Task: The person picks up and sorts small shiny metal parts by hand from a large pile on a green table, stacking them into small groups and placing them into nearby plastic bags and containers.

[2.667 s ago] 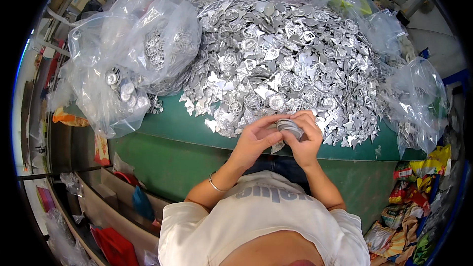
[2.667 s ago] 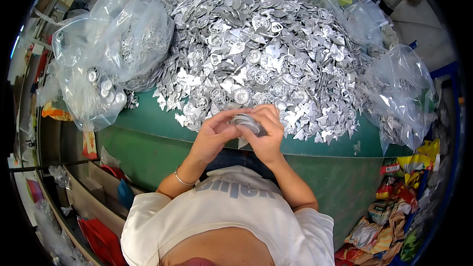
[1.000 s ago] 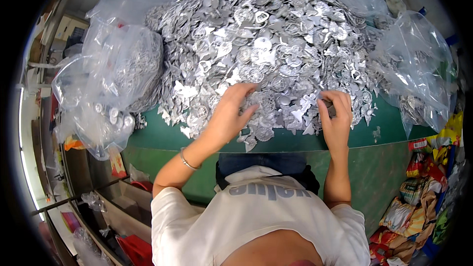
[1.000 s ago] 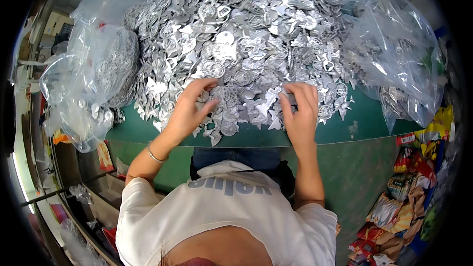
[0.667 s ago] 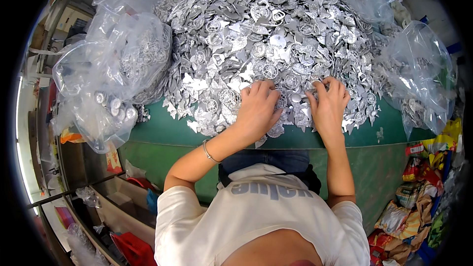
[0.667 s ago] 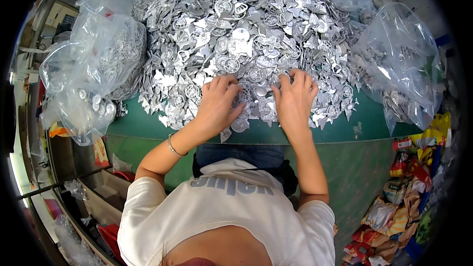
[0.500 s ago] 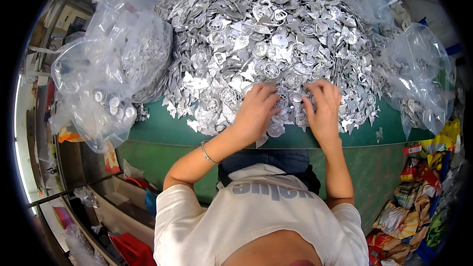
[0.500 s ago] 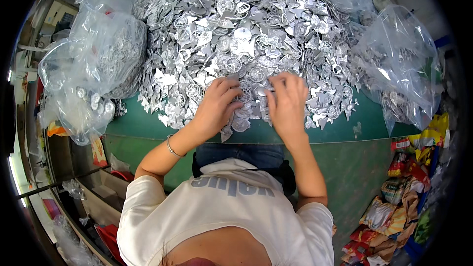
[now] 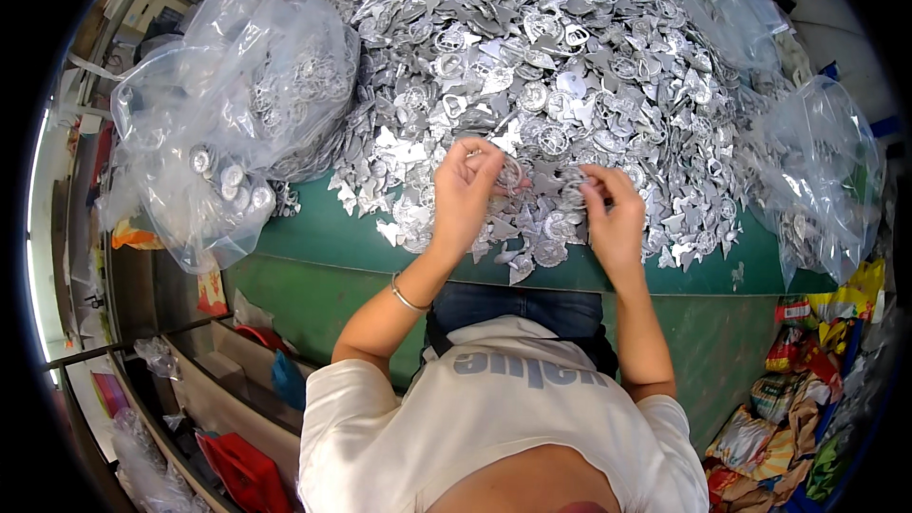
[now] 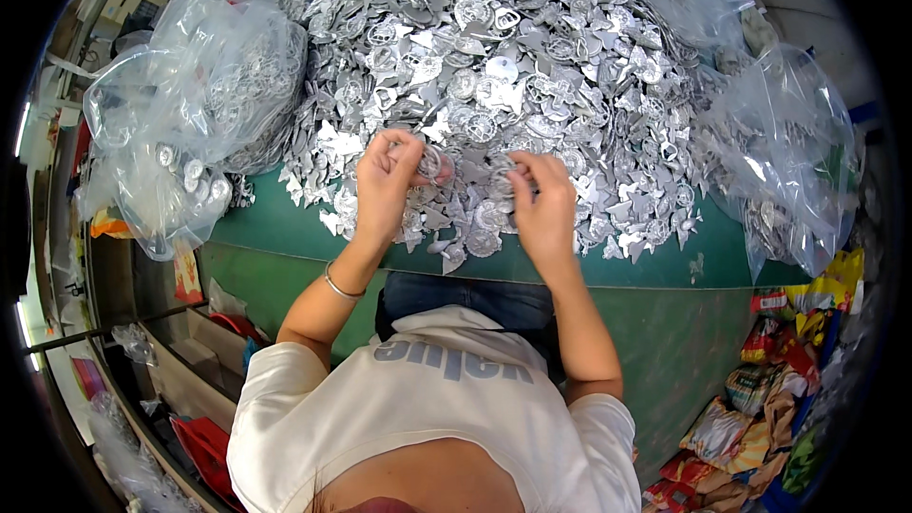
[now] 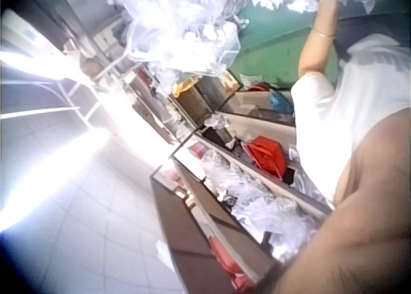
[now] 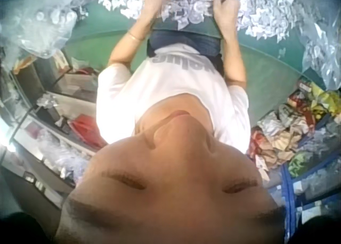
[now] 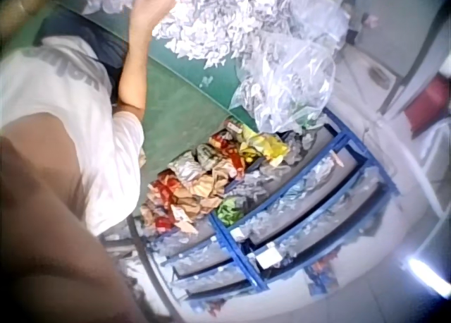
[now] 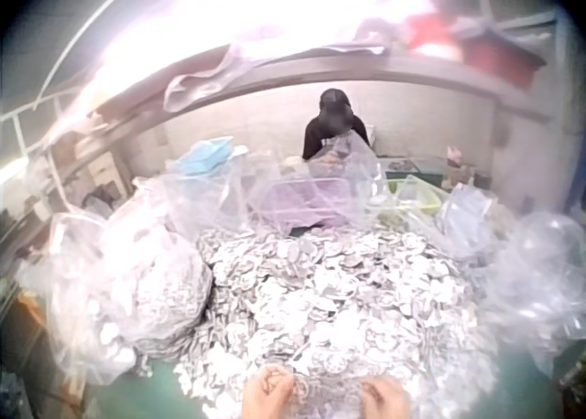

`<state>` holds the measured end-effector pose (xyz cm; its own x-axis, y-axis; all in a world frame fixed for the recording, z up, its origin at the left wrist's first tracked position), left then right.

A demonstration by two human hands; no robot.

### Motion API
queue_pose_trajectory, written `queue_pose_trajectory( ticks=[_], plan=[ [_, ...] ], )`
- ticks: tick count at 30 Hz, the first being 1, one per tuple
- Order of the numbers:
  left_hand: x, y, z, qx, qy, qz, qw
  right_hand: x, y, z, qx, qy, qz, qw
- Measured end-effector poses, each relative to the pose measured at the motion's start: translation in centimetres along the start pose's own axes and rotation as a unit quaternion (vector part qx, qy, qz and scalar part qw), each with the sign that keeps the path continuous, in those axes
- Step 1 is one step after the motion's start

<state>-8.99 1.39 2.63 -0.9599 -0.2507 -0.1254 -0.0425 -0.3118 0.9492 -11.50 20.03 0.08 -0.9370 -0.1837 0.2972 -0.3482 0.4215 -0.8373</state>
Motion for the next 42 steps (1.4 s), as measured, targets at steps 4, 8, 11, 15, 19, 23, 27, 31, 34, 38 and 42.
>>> queue_pose_trajectory(
  ticks=[4, 8, 11, 15, 19, 23, 27, 31, 34, 38, 42],
  plan=[
    [1.3, 0.3, -0.2, -0.015, -0.032, -0.016, 0.999, 0.2, 1.8, -1.8, 0.126, 0.088, 0.071, 0.986],
    [2.5, 0.7, 2.0, 0.432, -0.041, 0.204, 0.878, 0.6, 0.7, -2.4, 0.387, 0.080, 0.230, 0.889],
    [3.4, -0.1, 3.1, 0.570, -0.042, 0.257, 0.779, 0.9, 0.9, -2.4, 0.511, 0.042, 0.281, 0.811],
    [3.5, 0.1, 3.3, 0.572, -0.070, 0.263, 0.774, 0.7, 1.4, -3.2, 0.673, -0.057, 0.320, 0.664],
    [3.8, -0.6, 2.6, 0.381, -0.100, 0.270, 0.879, 0.3, 1.5, -3.8, 0.646, -0.083, 0.317, 0.690],
    [2.8, 0.9, 1.6, -0.062, -0.120, -0.084, 0.987, 0.7, 0.9, -2.5, -0.026, 0.039, -0.030, 0.998],
    [1.8, 0.9, 0.4, -0.239, -0.086, -0.130, 0.958, 1.4, -2.1, -0.3, -0.291, 0.053, 0.042, 0.954],
    [0.6, 0.9, -1.0, -0.291, -0.099, -0.150, 0.940, 1.2, -1.7, 0.8, -0.334, 0.050, 0.041, 0.940],
    [-0.1, -0.1, -2.2, -0.347, -0.083, -0.192, 0.914, 1.1, -1.4, 0.6, -0.330, 0.058, 0.046, 0.941],
    [-0.4, 0.5, -1.5, -0.176, -0.095, -0.154, 0.968, 1.2, -0.5, 0.7, -0.310, 0.081, 0.033, 0.947],
    [0.1, 0.6, -0.5, 0.392, -0.074, 0.160, 0.903, 1.9, 0.7, -0.4, -0.147, 0.024, 0.141, 0.979]
  ],
)
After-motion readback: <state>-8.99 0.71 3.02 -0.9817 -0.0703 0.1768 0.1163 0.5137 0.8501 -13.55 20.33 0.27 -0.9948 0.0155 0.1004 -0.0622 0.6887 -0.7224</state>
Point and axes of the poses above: each hand's wrist, its own x-axis towards the middle knuckle, its own z-axis out of the palm, y = z × x, the point moved 1 cm from there along x, towards the middle knuckle
